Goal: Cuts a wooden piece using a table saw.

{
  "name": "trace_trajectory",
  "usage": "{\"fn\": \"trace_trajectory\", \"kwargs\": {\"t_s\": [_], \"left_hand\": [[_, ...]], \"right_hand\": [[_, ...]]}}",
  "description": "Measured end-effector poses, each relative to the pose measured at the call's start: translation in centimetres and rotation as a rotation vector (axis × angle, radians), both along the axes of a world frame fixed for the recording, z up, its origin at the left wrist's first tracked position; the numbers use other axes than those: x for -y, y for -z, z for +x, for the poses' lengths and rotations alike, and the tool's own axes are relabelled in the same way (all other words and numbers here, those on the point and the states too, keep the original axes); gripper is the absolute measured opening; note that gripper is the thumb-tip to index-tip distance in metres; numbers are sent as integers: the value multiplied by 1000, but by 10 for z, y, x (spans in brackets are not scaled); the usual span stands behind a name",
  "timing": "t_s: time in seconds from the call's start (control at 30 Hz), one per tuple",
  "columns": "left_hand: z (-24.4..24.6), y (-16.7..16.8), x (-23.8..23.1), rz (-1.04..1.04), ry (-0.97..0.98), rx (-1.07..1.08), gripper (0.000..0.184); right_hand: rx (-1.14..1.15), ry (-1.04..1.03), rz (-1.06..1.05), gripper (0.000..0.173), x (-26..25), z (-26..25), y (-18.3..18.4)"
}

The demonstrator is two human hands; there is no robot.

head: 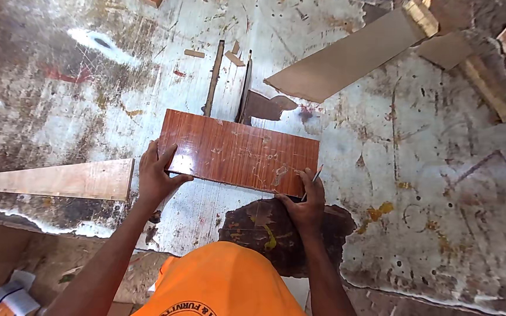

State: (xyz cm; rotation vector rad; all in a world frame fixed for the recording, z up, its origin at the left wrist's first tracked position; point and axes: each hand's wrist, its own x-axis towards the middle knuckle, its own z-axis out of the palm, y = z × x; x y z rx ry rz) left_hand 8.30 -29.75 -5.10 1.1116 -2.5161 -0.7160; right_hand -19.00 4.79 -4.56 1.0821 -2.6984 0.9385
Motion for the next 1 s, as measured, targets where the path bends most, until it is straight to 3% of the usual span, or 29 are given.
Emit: {"fn": "trace_trajectory", "kwargs": {"t_s": [1.0], "left_hand": [[-14,0,15,-7,19,0,103]], "right_hand": [[13,20,0,94,12,-11,0]]}}
